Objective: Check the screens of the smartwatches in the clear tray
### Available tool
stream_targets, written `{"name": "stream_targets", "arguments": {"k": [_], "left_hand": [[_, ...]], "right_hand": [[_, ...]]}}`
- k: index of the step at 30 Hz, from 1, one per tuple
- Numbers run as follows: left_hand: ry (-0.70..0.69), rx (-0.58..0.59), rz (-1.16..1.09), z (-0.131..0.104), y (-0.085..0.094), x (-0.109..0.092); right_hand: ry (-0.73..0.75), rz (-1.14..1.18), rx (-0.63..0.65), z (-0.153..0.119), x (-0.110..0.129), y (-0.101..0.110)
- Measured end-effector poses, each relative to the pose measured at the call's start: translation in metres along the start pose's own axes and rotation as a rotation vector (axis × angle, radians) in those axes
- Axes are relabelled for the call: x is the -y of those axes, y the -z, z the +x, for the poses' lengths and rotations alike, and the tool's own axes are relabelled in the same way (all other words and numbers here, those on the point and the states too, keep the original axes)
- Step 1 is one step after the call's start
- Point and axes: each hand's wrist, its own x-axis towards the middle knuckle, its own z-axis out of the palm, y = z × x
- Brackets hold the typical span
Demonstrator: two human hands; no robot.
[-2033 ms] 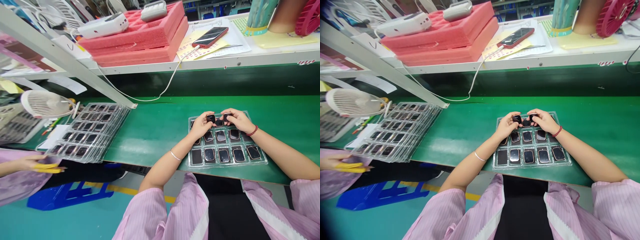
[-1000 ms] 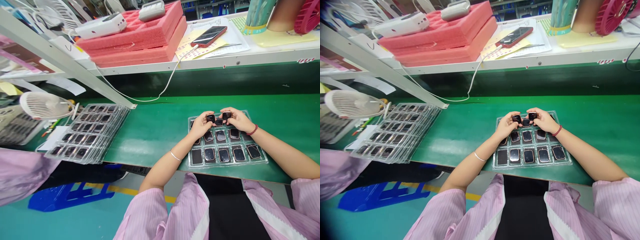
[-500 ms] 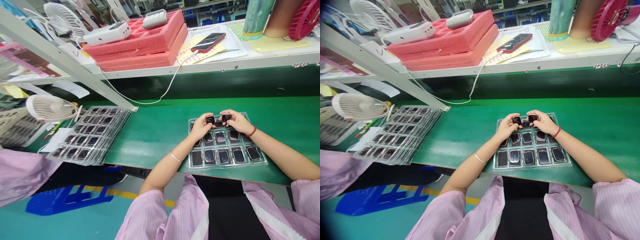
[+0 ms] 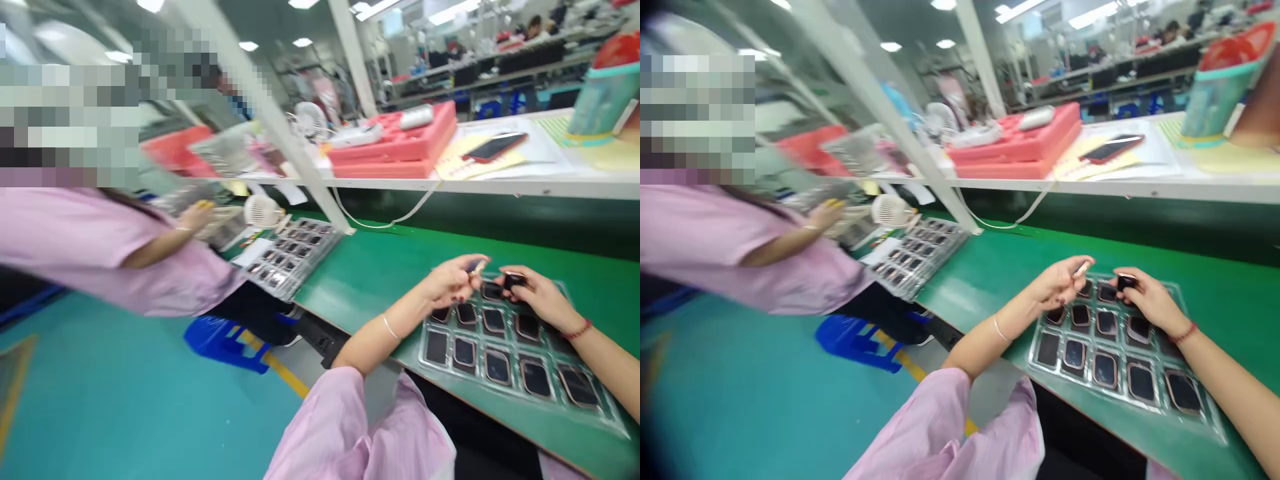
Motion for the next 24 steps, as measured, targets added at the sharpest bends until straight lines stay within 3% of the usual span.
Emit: {"name": "stream_targets", "arguments": {"k": [3,5,8,11,15,17,19,21,24], "left_hand": [[0.128,0.317,-0.009,-0.03,-0.04,-0.027],[0.239,0.469,0.036,-0.044,-0.065,-0.037],[0.204,0.518,0.05,-0.055,-0.087,-0.047],[0.146,0.563,0.049,-0.062,-0.097,-0.056],[0.175,0.674,0.078,-0.076,-0.109,-0.061],[0.163,0.64,0.123,-0.082,-0.11,-0.061],[0.084,0.482,0.152,-0.082,-0.101,-0.06],[-0.034,0.274,0.179,-0.069,-0.079,-0.058],[-0.141,0.019,0.259,-0.028,-0.035,-0.045]], "right_hand": [[-0.038,-0.065,0.013,0.001,0.001,0.004],[-0.041,-0.081,0.007,0.002,0.001,0.005],[-0.037,-0.085,0.025,0.002,-0.002,0.007],[-0.072,-0.046,0.028,0.004,-0.007,0.009],[-0.084,0.13,0.04,0.01,-0.01,0.012],[-0.086,0.216,0.031,0.011,-0.002,0.013],[-0.09,0.312,0.019,0.006,0.018,0.012],[-0.053,0.421,0.015,-0.009,0.054,0.008],[0.068,0.553,0.118,-0.05,0.121,-0.008]]}}
